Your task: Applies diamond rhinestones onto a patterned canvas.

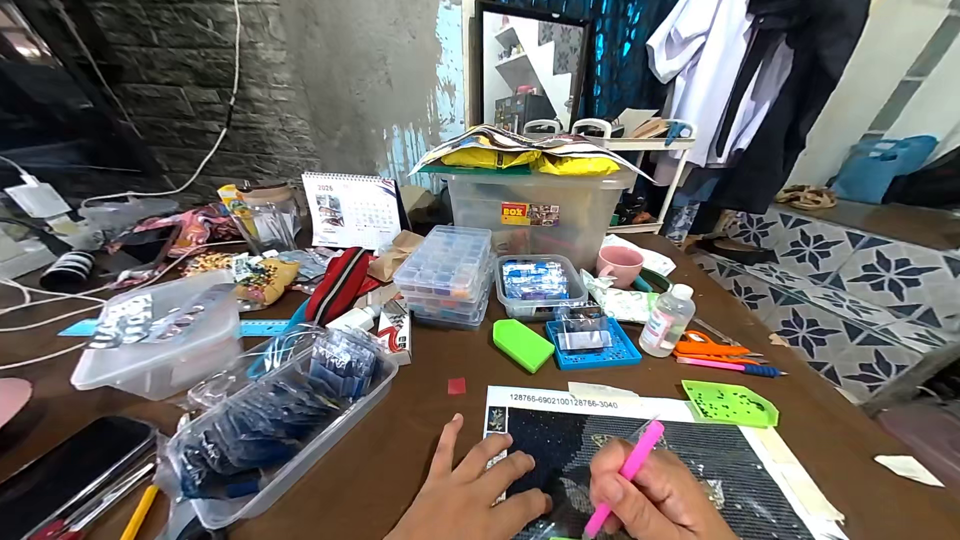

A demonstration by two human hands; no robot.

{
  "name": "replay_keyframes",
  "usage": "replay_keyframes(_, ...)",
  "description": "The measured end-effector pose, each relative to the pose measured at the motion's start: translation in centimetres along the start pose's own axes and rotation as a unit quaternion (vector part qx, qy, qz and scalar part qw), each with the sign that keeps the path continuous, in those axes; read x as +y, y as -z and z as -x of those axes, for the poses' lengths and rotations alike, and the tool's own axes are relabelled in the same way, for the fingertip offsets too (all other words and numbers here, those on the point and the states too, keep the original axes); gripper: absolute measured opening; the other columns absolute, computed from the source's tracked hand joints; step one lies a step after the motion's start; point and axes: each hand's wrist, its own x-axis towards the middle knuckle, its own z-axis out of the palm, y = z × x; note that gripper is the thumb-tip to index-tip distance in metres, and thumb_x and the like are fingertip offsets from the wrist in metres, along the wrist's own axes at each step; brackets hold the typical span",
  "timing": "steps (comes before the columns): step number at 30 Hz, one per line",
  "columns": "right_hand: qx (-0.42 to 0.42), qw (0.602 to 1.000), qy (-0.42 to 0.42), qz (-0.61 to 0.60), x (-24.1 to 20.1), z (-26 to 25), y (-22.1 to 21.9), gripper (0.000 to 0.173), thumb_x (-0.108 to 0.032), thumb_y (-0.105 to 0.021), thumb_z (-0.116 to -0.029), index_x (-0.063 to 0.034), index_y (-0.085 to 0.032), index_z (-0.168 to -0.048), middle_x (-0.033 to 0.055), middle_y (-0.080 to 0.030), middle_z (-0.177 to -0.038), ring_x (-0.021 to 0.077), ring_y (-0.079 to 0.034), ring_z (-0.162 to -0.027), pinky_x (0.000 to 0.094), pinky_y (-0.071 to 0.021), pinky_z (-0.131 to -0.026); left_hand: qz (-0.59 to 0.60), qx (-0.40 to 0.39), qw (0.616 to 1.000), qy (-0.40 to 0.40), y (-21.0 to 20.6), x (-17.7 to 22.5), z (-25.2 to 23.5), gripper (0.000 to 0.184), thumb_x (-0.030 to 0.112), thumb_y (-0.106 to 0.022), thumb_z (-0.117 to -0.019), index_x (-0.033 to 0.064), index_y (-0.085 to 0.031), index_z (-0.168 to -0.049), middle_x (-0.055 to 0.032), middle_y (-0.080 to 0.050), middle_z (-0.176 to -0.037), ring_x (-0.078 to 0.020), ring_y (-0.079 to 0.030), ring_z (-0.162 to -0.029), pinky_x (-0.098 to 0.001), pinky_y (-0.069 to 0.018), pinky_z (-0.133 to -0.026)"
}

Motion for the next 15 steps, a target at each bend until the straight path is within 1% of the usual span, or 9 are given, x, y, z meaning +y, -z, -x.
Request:
replay_keyframes(1, 0.0, 1.0, -0.001, -0.001, 0.0, -0.01, 0.0, 0.032, -0.027, -0.047, -0.1104, -0.0007, -0.06, -0.097, 0.0015, -0.06, -0.073, -0.0037, -0.057, -0.065, 0.0124, -0.0477, -0.062, -0.002, 0.017, 1.0, -0.011, -0.15, -0.08, 0.03, 0.042, 0.033, -0.035, -0.1076, 0.0169, -0.069, -0.126, -0.0121, -0.061, -0.142, -0.0413, -0.045, -0.142, -0.0795, -0.0135, -0.11)
replay_keyframes(3, 0.002, 1.0, -0.003, -0.007, 0.02, 0.0, 0.01, 0.032, -0.028, -0.047, -0.1103, -0.0018, -0.059, -0.098, 0.0004, -0.061, -0.073, -0.0044, -0.057, -0.066, 0.0122, -0.048, -0.062, 0.011, 0.042, 0.999, -0.029, -0.2, -0.08, 0.05, 0.046, 0.046, -0.041, -0.1046, 0.0156, -0.069, -0.124, -0.0127, -0.06, -0.143, -0.0396, -0.042, -0.144, -0.077, -0.0118, -0.112)
replay_keyframes(5, 0.003, 1.0, -0.005, -0.017, 0.09, 0.0, 0.04, 0.031, -0.029, -0.046, -0.1103, -0.0028, -0.059, -0.099, -0.0007, -0.062, -0.075, -0.0048, -0.058, -0.066, 0.0122, -0.0488, -0.063, 0.029, 0.04, 0.998, -0.038, -0.15, 0.16, 0.06, 0.059, 0.063, -0.053, -0.0948, 0.0141, -0.071, -0.123, -0.0136, -0.06, -0.143, -0.0398, -0.042, -0.144, -0.0771, -0.0094, -0.113)
replay_keyframes(7, 0.0, 1.0, -0.001, -0.028, 0.09, -0.01, 0.0, 0.031, -0.029, -0.046, -0.1104, -0.0031, -0.06, -0.099, -0.0008, -0.062, -0.075, -0.0047, -0.058, -0.066, 0.0125, -0.0486, -0.063, 0.033, 0.029, 0.998, -0.042, -0.26, 0.4, 0.07, 0.073, 0.076, -0.054, -0.0868, 0.0141, -0.071, -0.123, -0.0135, -0.059, -0.143, -0.0395, -0.041, -0.145, -0.0767, -0.009, -0.113)
replay_keyframes(9, -0.012, 0.999, 0.002, -0.036, -0.09, 0.0, -0.17, 0.032, -0.029, -0.046, -0.1104, -0.0026, -0.059, -0.099, 0.0005, -0.061, -0.074, -0.0036, -0.058, -0.066, 0.0131, -0.0487, -0.063, 0.033, 0.027, 0.998, -0.042, -0.43, 0.56, 0.07, 0.075, 0.077, -0.056, -0.0849, 0.0135, -0.071, -0.122, -0.0132, -0.059, -0.144, -0.0391, -0.041, -0.145, -0.076, -0.0086, -0.114)
replay_keyframes(15, -0.045, 0.999, 0.016, -0.018, -0.47, -0.08, -0.69, 0.034, -0.028, -0.046, -0.1106, 0.001, -0.059, -0.098, 0.0065, -0.061, -0.074, 0.0, -0.058, -0.066, 0.0147, -0.0478, -0.063, 0.033, 0.03, 0.998, -0.048, -0.62, 0.63, 0.07, 0.058, 0.062, -0.065, -0.0893, 0.013, -0.074, -0.119, -0.0152, -0.061, -0.142, -0.0411, -0.044, -0.143, -0.0785, -0.0106, -0.112)
